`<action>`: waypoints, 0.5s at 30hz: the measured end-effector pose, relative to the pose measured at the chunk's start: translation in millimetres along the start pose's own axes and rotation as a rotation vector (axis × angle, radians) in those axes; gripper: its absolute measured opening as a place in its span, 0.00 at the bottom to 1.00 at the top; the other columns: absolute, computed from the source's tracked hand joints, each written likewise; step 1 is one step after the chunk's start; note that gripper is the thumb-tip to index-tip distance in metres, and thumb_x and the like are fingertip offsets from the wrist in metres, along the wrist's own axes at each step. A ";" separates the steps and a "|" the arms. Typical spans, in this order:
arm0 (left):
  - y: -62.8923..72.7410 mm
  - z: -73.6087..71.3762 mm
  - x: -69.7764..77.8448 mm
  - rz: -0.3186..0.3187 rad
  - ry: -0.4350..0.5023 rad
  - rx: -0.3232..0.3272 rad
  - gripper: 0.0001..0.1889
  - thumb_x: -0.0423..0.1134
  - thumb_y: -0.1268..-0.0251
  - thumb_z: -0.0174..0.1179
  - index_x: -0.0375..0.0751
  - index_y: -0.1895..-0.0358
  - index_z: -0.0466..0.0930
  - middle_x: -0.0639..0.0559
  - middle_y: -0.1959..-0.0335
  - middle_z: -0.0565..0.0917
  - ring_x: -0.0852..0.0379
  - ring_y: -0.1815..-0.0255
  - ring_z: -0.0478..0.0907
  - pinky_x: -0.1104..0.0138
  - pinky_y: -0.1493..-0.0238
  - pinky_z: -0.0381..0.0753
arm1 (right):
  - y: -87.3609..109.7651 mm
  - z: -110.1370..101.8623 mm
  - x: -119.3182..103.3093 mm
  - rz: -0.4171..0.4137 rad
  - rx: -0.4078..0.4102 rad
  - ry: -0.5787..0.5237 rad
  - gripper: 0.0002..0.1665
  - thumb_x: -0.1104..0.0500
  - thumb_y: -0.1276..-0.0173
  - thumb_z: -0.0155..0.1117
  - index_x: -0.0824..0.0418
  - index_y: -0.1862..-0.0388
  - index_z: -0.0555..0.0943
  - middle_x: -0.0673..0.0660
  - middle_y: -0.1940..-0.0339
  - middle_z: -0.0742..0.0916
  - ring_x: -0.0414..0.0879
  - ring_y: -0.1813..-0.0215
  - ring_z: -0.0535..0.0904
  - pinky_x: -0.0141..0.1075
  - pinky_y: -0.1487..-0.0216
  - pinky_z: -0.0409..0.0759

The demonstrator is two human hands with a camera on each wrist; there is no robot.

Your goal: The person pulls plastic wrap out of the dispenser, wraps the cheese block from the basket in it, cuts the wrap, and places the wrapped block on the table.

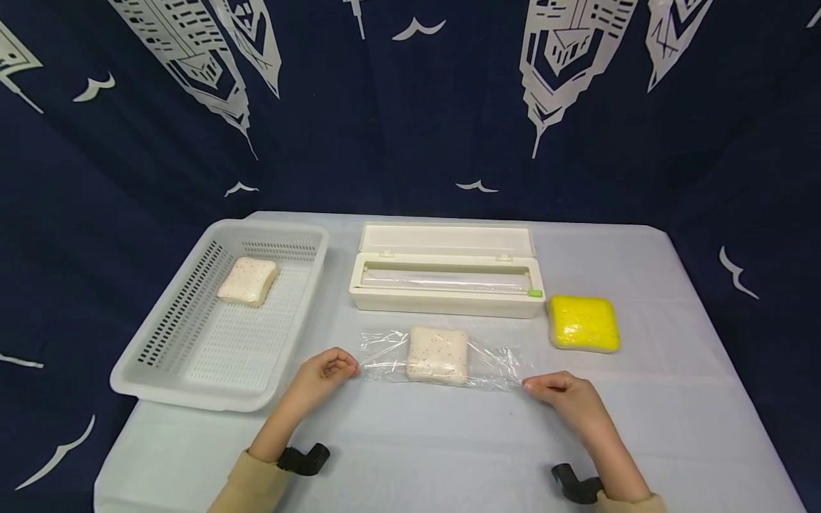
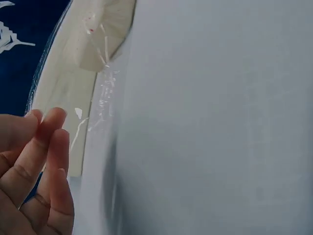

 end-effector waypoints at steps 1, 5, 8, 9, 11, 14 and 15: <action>0.4 1.1 -1.2 0.003 -0.012 -0.001 0.03 0.34 0.33 0.61 0.43 0.65 0.83 0.52 0.67 0.89 0.59 0.64 0.84 0.69 0.64 0.77 | -0.9 1.9 1.1 0.004 -0.003 0.017 0.24 0.45 0.34 0.67 0.64 0.52 0.86 0.54 0.52 0.89 0.50 0.46 0.80 0.47 0.47 0.76; -0.8 6.0 -7.2 0.007 -0.032 -0.002 0.04 0.33 0.34 0.61 0.42 0.65 0.84 0.51 0.67 0.89 0.60 0.66 0.83 0.71 0.65 0.78 | -4.4 10.1 3.8 0.003 -0.009 0.066 0.24 0.44 0.34 0.67 0.64 0.52 0.86 0.65 0.47 0.86 0.65 0.40 0.77 0.54 0.48 0.77; -3.2 9.5 -10.7 -0.001 -0.036 -0.001 0.04 0.32 0.35 0.60 0.41 0.66 0.85 0.51 0.68 0.89 0.62 0.68 0.81 0.72 0.66 0.77 | -7.6 15.0 3.7 -0.007 -0.004 0.106 0.24 0.44 0.34 0.67 0.63 0.54 0.87 0.67 0.46 0.86 0.65 0.43 0.78 0.53 0.50 0.78; -4.0 10.5 -11.7 -0.006 -0.039 -0.001 0.04 0.31 0.35 0.60 0.41 0.66 0.85 0.51 0.68 0.89 0.63 0.69 0.80 0.73 0.66 0.77 | -8.7 16.2 3.2 -0.012 0.000 0.120 0.23 0.44 0.34 0.67 0.63 0.55 0.87 0.68 0.47 0.85 0.65 0.44 0.79 0.53 0.51 0.78; -5.4 12.1 -13.2 -0.019 -0.044 0.000 0.04 0.31 0.36 0.60 0.41 0.66 0.85 0.51 0.69 0.89 0.63 0.69 0.80 0.72 0.66 0.77 | -10.6 18.0 1.7 -0.022 0.006 0.148 0.22 0.45 0.34 0.67 0.63 0.56 0.87 0.69 0.48 0.86 0.64 0.46 0.80 0.53 0.53 0.78; -7.4 13.3 -13.9 -0.044 -0.040 0.000 0.04 0.31 0.37 0.61 0.40 0.67 0.85 0.51 0.70 0.89 0.62 0.69 0.81 0.70 0.66 0.78 | -12.7 19.5 -1.5 -0.023 0.015 0.179 0.21 0.46 0.33 0.67 0.63 0.57 0.87 0.68 0.51 0.87 0.60 0.51 0.82 0.52 0.56 0.79; -7.9 13.8 -14.1 -0.050 -0.037 0.000 0.04 0.30 0.37 0.61 0.39 0.67 0.85 0.50 0.70 0.89 0.62 0.69 0.82 0.69 0.66 0.78 | -12.9 19.9 -3.0 -0.024 0.015 0.187 0.21 0.46 0.33 0.66 0.63 0.57 0.87 0.68 0.52 0.87 0.58 0.52 0.82 0.51 0.57 0.79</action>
Point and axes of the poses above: each hand's wrist, its own y-axis away from the middle knuckle, its own z-axis out of the palm, x = y × z, the point moved 4 cm from there along -y, towards the middle knuckle
